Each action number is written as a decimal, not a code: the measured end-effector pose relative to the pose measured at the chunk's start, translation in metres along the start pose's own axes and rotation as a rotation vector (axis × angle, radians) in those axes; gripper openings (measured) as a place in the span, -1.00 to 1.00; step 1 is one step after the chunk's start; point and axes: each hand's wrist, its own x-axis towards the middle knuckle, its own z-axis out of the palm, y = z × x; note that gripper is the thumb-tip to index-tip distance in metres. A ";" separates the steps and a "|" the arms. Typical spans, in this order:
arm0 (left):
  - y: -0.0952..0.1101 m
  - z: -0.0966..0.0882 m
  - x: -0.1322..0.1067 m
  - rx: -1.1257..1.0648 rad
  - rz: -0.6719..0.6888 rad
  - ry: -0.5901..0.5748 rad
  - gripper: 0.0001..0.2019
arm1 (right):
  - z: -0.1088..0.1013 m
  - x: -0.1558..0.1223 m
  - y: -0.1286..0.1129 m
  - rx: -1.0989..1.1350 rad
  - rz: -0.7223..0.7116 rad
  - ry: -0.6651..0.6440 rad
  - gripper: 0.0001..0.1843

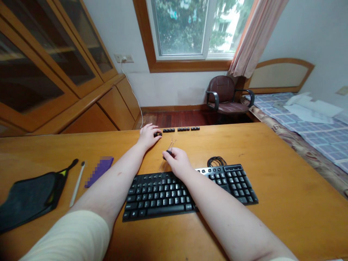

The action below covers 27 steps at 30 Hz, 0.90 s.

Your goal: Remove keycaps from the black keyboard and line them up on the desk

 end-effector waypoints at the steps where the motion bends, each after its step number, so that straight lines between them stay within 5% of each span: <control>1: 0.000 0.000 0.000 0.002 0.000 0.002 -0.80 | 0.000 0.000 0.000 0.000 0.000 0.001 -0.67; 27: -0.002 0.003 -0.001 0.034 0.036 0.015 -0.83 | 0.000 0.000 0.002 -0.059 -0.029 -0.001 -0.66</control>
